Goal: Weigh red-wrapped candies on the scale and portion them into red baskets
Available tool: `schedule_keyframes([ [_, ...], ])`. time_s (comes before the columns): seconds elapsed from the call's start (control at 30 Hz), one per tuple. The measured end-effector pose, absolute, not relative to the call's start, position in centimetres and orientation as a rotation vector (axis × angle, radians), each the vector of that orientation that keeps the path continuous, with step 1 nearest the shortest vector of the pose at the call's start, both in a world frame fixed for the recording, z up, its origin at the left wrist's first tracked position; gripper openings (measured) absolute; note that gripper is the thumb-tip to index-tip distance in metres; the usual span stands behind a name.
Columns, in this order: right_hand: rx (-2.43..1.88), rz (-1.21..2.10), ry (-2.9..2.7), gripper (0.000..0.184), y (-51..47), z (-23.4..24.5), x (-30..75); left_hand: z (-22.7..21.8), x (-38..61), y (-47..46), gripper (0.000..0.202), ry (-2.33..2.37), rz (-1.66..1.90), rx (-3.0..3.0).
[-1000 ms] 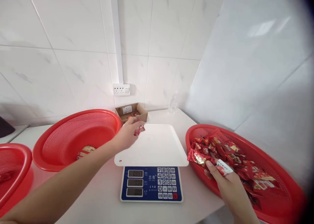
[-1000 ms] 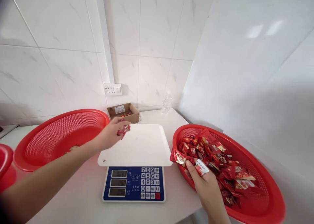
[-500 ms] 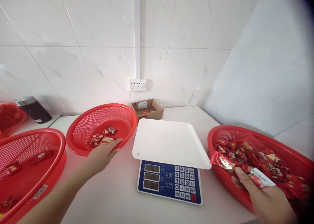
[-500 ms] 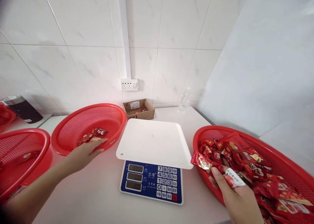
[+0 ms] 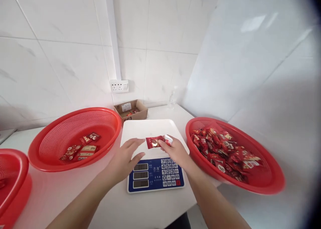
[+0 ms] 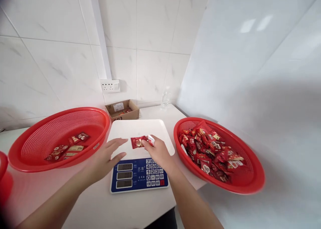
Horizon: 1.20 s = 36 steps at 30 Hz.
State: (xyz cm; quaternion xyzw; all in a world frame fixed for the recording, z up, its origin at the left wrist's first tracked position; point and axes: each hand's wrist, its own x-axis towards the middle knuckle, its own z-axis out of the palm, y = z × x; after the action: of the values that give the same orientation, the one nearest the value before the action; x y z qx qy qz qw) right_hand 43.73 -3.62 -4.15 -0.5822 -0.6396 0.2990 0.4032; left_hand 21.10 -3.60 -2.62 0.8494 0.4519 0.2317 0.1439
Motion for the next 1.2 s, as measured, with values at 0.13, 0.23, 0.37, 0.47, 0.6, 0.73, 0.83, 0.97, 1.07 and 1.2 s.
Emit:
schedule_keyframes([
  [0.13,-1.555,0.689,-1.706,0.026,-1.0,-3.9,43.1,-3.9,23.4,-2.4,0.044,1.221,0.571,2.537],
  [0.23,-1.677,0.544,-1.715,0.023,-0.7,-3.3,43.5,-4.5,23.7,-1.8,0.046,1.201,0.437,2.545],
  [0.37,-1.783,0.594,-1.807,0.034,-1.3,-2.6,43.5,-4.5,24.1,-1.0,0.048,1.194,0.299,2.571],
  [0.47,-1.798,0.628,-1.897,0.042,-1.7,-2.3,43.2,-4.1,24.8,0.1,0.046,1.229,0.251,2.634],
  [0.6,-1.807,0.505,-1.914,0.045,-1.9,-2.3,43.7,-3.6,25.4,1.2,0.049,1.286,0.220,2.618],
  [0.73,-1.678,0.697,-1.762,0.044,-1.9,-2.4,44.8,-3.5,25.6,1.3,0.055,1.301,0.298,2.548],
  [0.83,-1.474,0.989,-1.639,0.054,-1.4,-2.6,45.0,-3.7,25.8,1.1,0.055,1.293,0.424,2.528],
  [0.97,-1.455,1.006,-1.650,0.058,-0.8,-3.0,45.0,-3.2,25.6,0.6,0.055,1.302,0.577,2.479],
  [1.07,-1.562,0.804,-1.720,0.054,-1.3,-2.4,46.0,-2.7,24.5,-0.5,0.056,1.354,0.648,2.412],
  [1.2,-1.702,0.500,-1.788,0.041,-3.3,-0.8,50.3,-3.4,20.9,-2.5,0.053,1.354,0.748,2.399],
])
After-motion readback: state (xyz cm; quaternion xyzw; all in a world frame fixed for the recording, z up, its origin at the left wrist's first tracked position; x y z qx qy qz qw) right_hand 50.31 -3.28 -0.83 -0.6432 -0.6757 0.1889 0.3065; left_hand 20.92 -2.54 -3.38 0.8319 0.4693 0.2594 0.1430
